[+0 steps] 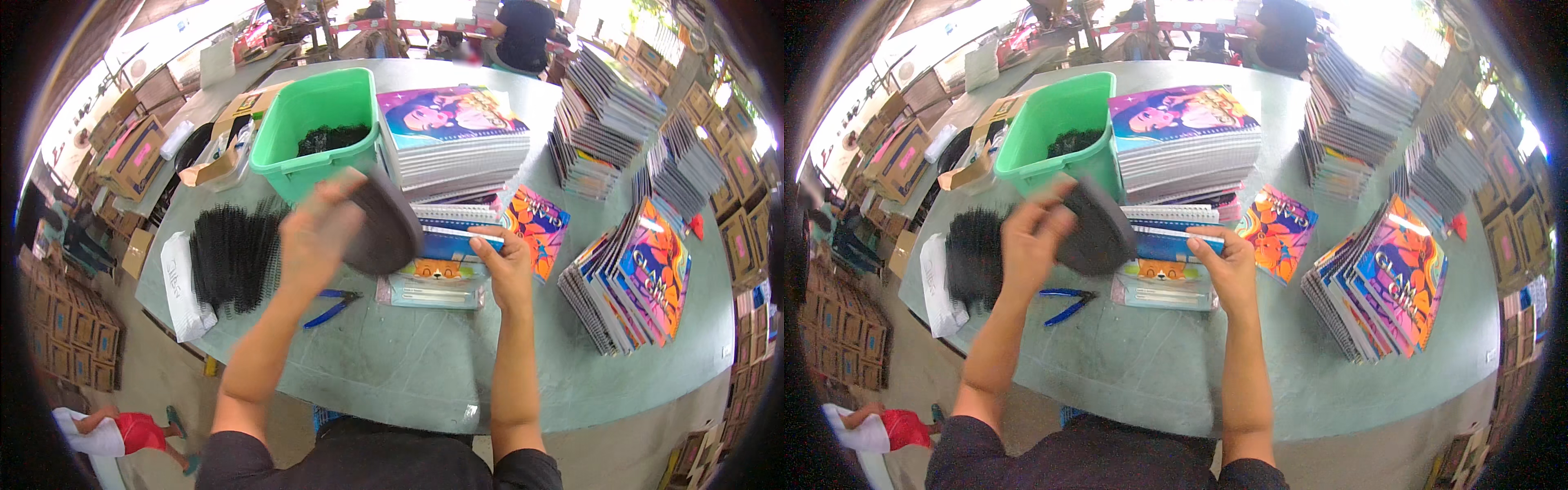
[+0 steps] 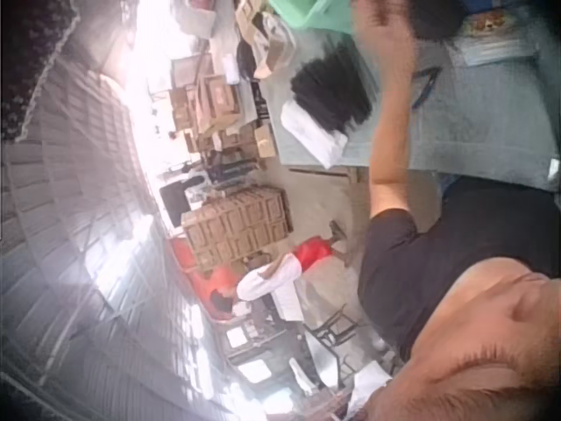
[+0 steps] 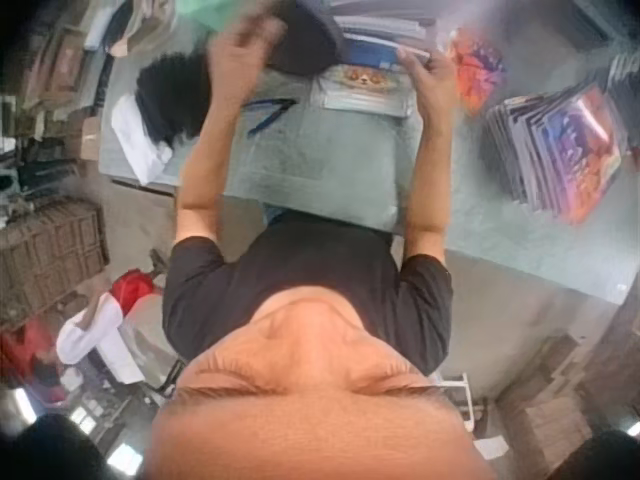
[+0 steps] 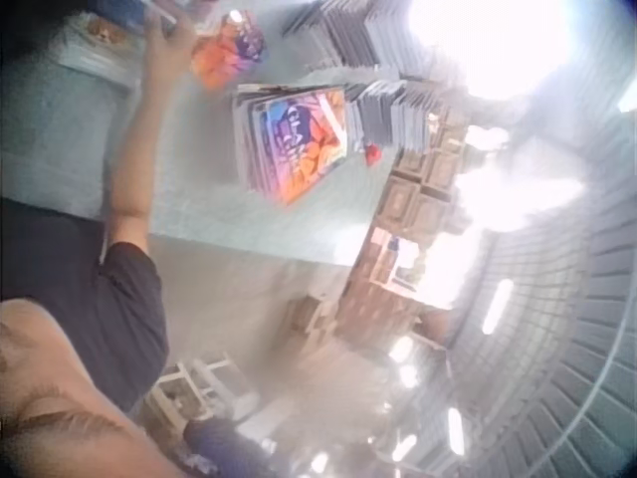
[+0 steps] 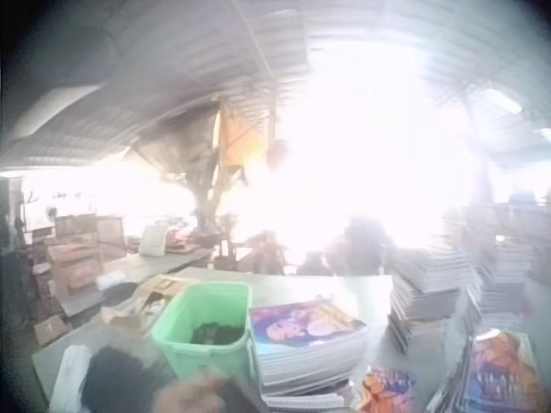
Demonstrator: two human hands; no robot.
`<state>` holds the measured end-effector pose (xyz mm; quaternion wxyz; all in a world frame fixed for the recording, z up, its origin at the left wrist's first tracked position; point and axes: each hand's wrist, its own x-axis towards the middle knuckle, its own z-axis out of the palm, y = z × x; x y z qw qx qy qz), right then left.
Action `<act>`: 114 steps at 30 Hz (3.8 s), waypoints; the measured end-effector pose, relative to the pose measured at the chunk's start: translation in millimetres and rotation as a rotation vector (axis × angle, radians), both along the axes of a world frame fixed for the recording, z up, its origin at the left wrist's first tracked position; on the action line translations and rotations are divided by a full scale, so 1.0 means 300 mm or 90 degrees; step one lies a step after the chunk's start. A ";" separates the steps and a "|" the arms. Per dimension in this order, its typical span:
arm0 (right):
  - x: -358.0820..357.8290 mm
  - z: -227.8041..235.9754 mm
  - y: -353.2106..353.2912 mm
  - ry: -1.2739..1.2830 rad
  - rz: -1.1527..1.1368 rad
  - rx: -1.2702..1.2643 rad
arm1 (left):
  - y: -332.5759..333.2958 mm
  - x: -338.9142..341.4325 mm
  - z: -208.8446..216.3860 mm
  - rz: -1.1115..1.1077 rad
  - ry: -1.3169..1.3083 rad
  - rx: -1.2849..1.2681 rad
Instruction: The person inserts plastic spiral coils through the punched holes of notebooks one at a time and uses pliers to trim and crimp the ends of each coil.
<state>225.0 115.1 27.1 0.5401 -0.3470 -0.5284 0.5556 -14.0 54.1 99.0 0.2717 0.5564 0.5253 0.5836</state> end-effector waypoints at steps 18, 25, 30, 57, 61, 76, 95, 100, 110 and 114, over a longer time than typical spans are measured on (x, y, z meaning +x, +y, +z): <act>-0.001 -0.011 -0.022 -0.006 0.028 0.044 | 0.005 0.120 -0.052 -0.068 0.244 0.049; -0.002 0.020 -0.029 0.071 0.002 -0.059 | 0.007 0.180 -0.050 0.075 0.309 0.114; 0.006 0.038 -0.036 0.014 0.010 -0.064 | 0.036 0.199 -0.006 0.024 0.269 0.152; 0.021 -0.070 -0.014 -0.087 0.057 0.024 | 0.138 0.361 -0.091 -0.152 0.516 0.223; -0.008 -0.054 -0.036 -0.120 -0.014 0.067 | 0.169 0.341 -0.065 -0.227 0.386 0.120; 0.089 0.090 0.007 -0.294 0.141 0.144 | -0.143 -0.147 -0.254 -0.146 0.642 -0.094; -0.464 0.223 0.043 -0.508 0.373 0.413 | -0.135 -0.146 -0.123 -0.119 -0.019 -0.359; -0.471 0.209 0.016 -0.494 0.190 0.444 | -0.113 -0.192 -0.153 -0.043 0.313 -0.247; -0.477 0.186 -0.003 -0.557 0.094 0.405 | -0.149 -0.146 -0.053 -0.135 0.082 -0.450; -0.499 0.242 0.029 -0.584 0.106 0.466 | -0.140 -0.159 -0.168 -0.075 0.232 -0.251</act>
